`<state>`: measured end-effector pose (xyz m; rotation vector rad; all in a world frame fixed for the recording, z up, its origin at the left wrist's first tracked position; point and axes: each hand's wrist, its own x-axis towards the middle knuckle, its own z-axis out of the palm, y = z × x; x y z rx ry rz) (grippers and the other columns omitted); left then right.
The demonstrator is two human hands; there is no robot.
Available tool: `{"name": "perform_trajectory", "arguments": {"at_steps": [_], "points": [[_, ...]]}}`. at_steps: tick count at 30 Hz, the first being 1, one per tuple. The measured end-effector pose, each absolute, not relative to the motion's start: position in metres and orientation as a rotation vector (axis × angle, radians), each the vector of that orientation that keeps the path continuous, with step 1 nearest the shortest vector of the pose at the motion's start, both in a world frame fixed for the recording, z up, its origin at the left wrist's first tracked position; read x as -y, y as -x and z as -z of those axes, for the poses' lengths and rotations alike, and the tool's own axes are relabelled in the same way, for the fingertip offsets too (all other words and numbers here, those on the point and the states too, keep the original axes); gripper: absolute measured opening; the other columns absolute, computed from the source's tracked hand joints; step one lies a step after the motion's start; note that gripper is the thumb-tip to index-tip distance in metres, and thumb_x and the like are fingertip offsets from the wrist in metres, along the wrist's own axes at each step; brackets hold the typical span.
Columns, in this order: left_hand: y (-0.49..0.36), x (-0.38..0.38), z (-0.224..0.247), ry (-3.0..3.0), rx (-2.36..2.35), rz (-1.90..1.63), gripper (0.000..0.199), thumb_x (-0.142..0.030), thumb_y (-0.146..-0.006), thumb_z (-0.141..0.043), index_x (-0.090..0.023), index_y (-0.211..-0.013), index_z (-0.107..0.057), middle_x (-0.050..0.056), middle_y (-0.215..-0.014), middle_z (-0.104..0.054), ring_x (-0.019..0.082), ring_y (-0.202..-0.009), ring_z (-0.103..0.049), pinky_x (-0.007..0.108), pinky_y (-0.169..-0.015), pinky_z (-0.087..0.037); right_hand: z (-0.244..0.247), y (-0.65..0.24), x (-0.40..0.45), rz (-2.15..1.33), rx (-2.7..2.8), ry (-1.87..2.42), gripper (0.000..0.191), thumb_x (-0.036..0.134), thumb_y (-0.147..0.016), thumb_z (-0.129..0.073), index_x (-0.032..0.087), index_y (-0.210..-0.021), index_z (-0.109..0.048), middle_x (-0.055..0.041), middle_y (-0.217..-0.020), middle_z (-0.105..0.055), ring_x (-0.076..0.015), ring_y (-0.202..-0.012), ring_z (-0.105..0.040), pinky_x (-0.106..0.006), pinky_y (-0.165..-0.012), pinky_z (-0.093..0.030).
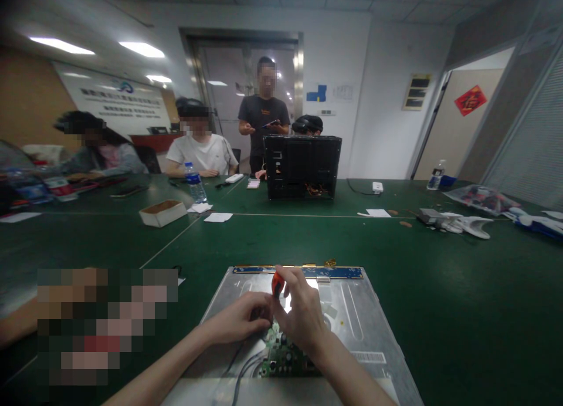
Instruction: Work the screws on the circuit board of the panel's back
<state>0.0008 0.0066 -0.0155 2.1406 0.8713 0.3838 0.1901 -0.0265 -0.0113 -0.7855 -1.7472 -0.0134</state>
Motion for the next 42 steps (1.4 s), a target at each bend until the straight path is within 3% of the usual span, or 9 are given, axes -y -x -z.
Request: {"name": "perform_trajectory", "arguments": {"at_steps": [13,27,42], "points": [[-0.0018,-0.005,0.0123,-2.14,-0.883,-0.377,0.01,-0.01,-0.078,-0.059,-0.016,-0.084,-0.064,-0.001,-0.077,-0.06,0.016,-0.071,-0.054,0.026,-0.067,-0.042,0.0064,-0.1902,0.0282,0.012,1.781,0.798,0.062,0.015,-0.093,-0.053,0.027,-0.151,-0.035,-0.0047,-0.093,-0.06,-0.0142,-0.06,-0.058,-0.023,-0.045,-0.05],[-0.0003,-0.0076,0.0153,-2.185,-0.895,-0.335,0.012,-0.012,-0.08,-0.059,-0.017,-0.088,-0.066,0.001,-0.083,-0.065,0.018,-0.077,-0.057,0.026,-0.07,-0.045,0.0083,-0.1884,0.0289,-0.023,1.737,0.773,0.058,0.012,-0.089,-0.053,0.023,-0.143,-0.036,-0.0037,-0.088,-0.063,-0.0152,-0.061,-0.06,-0.024,-0.045,-0.05],[-0.0004,-0.0073,0.0167,-2.15,-0.903,-0.355,0.01,-0.013,-0.077,-0.059,-0.016,-0.086,-0.064,0.0,-0.077,-0.059,0.016,-0.07,-0.053,0.024,-0.063,-0.042,0.0112,-0.1882,0.0261,-0.01,1.77,0.753,0.057,0.015,-0.094,-0.055,0.03,-0.146,-0.038,-0.0014,-0.089,-0.058,-0.0139,-0.061,-0.056,-0.023,-0.047,-0.05]]}}
